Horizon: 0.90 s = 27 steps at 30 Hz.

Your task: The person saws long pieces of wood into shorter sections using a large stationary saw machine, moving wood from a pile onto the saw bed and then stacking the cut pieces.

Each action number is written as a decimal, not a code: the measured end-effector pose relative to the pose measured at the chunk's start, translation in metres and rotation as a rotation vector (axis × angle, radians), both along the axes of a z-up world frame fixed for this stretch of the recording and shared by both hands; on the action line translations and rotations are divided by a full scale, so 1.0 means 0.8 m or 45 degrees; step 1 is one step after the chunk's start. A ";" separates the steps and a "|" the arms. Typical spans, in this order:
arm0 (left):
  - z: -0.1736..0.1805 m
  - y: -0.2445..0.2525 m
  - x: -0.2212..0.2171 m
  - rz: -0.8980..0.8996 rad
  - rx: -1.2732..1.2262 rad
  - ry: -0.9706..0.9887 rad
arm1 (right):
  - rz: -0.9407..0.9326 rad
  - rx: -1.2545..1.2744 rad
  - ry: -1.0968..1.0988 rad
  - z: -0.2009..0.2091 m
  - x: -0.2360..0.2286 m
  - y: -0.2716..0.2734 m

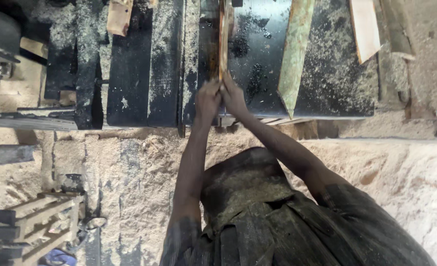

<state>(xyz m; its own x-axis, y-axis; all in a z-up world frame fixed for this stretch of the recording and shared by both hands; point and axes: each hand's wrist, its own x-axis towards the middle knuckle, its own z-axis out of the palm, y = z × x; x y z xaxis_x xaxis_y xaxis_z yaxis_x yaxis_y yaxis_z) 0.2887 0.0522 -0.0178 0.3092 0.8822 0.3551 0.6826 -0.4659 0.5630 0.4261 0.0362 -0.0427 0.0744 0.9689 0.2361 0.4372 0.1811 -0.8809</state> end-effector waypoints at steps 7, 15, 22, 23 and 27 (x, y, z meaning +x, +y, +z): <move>0.023 0.044 0.049 0.220 -0.279 -0.086 | 0.232 -0.647 -0.368 0.087 0.115 0.092; -0.011 -0.129 0.033 0.207 -0.045 0.259 | -0.583 -0.668 -0.751 0.021 0.236 -0.018; -0.111 -0.361 0.057 -0.280 -1.007 -0.599 | -0.502 -0.590 -0.456 -0.029 0.089 -0.263; -0.125 -0.399 0.049 -0.341 -1.250 -0.821 | -0.482 -0.587 -0.307 -0.035 0.064 -0.306; -0.134 -0.533 0.000 -0.386 -1.579 -1.437 | -0.109 -0.506 0.383 -0.061 -0.008 -0.456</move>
<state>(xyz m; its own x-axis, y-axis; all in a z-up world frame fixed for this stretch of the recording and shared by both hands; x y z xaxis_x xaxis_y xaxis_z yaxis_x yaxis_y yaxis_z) 0.2885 -0.3742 -0.1247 0.6007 0.7392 -0.3044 -0.3049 0.5639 0.7675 0.4199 -0.3283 -0.0917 0.1654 0.9670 -0.1937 0.1517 -0.2191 -0.9639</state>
